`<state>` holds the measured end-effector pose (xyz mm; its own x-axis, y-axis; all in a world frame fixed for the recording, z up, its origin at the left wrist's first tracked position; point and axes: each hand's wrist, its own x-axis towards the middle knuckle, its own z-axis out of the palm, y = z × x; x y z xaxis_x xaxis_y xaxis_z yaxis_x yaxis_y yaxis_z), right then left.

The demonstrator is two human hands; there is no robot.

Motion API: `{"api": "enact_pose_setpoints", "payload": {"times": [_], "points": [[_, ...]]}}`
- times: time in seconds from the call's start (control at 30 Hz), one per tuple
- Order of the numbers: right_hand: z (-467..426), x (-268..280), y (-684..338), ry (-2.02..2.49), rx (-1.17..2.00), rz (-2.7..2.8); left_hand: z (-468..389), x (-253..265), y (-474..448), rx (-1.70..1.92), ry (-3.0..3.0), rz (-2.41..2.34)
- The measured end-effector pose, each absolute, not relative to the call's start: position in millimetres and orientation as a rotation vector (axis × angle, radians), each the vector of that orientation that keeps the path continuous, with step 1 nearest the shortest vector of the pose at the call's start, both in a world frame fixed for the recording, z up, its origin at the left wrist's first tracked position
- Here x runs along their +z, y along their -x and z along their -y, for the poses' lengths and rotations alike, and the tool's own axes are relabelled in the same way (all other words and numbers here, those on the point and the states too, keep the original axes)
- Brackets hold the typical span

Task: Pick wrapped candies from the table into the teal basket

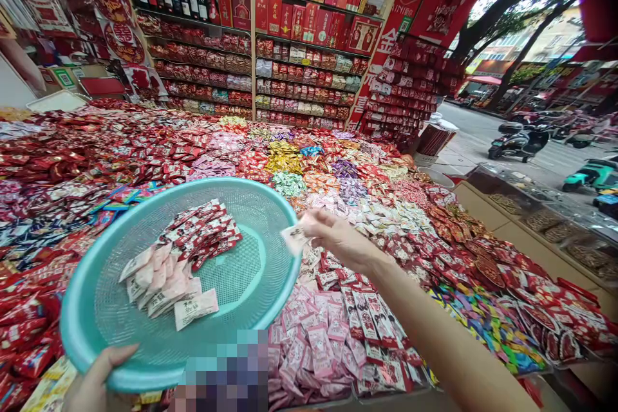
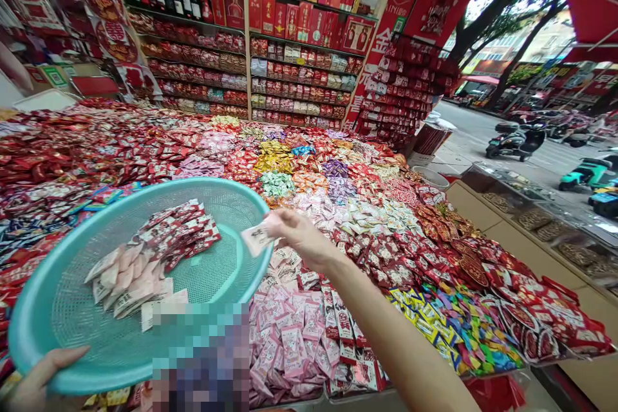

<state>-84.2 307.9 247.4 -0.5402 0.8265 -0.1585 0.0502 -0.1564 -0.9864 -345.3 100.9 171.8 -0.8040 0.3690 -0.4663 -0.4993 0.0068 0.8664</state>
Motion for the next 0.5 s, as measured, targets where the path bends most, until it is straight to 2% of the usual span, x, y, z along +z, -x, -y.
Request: {"api": "enact_pose_setpoints", "payload": {"times": [0.1,0.23,0.5], "points": [[-294,247,128,1.022,1.942,1.659,-102,160,343,1.734,0.109,-1.615],[-282,213,166,1.174,2.2,1.783,-103,158,326,1.588,0.057,-1.52],[-273,176,150,1.403,2.069,1.982,-116,171,279,1.509,-0.055,-1.49]]}}
